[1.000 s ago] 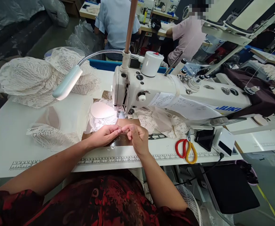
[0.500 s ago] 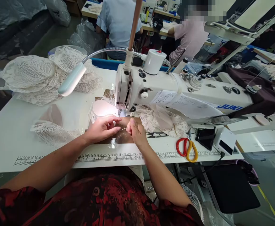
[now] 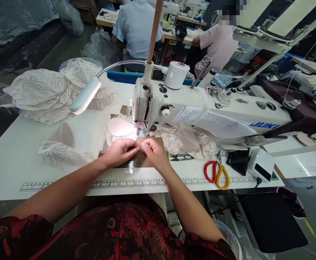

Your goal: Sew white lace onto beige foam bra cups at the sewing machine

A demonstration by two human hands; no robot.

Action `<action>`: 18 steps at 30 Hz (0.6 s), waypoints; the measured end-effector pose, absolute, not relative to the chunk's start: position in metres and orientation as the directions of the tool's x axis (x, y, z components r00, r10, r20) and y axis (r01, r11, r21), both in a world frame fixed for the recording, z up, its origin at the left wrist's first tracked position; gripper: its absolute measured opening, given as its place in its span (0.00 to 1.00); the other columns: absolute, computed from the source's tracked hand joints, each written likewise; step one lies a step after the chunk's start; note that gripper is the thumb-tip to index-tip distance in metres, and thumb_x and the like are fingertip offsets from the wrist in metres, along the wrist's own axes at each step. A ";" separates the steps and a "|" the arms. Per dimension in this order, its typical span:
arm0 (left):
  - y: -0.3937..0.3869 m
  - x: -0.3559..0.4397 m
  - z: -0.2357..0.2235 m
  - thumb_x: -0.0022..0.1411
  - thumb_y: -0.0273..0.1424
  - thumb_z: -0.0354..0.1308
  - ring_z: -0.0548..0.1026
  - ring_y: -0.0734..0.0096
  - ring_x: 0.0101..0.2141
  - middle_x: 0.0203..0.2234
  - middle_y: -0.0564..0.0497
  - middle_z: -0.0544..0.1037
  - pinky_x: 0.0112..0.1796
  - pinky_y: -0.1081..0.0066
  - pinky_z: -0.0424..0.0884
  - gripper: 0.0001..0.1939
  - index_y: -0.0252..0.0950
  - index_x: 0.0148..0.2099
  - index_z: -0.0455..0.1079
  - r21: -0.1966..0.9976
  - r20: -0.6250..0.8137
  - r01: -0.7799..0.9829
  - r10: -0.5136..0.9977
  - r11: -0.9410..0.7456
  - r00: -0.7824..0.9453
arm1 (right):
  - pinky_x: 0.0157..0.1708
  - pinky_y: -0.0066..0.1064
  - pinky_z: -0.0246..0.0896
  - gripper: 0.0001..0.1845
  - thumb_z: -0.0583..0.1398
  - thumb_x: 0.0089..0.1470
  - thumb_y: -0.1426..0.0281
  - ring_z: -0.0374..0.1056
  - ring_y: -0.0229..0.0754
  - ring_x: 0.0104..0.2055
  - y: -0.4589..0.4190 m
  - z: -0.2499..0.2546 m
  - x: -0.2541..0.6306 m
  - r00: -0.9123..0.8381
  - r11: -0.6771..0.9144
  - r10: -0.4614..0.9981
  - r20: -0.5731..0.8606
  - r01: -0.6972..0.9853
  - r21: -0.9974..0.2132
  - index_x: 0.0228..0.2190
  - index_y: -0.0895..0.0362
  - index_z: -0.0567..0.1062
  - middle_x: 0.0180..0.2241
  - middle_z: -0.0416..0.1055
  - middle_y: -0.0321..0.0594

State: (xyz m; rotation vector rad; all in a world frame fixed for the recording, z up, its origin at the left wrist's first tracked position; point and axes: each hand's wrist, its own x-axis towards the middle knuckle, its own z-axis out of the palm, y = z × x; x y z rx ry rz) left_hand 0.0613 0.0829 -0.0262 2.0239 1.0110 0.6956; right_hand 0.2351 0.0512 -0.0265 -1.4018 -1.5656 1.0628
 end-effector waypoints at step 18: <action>0.137 0.062 -0.038 0.57 0.33 0.54 0.64 0.78 0.20 0.19 0.55 0.69 0.22 0.77 0.61 0.09 0.34 0.28 0.67 0.935 0.055 0.305 0.922 -0.183 0.383 | 0.24 0.28 0.49 0.16 0.53 0.54 0.62 0.59 0.37 0.21 0.077 -0.029 0.229 0.114 0.017 0.983 0.142 0.717 -0.697 0.22 0.56 0.73 0.17 0.65 0.33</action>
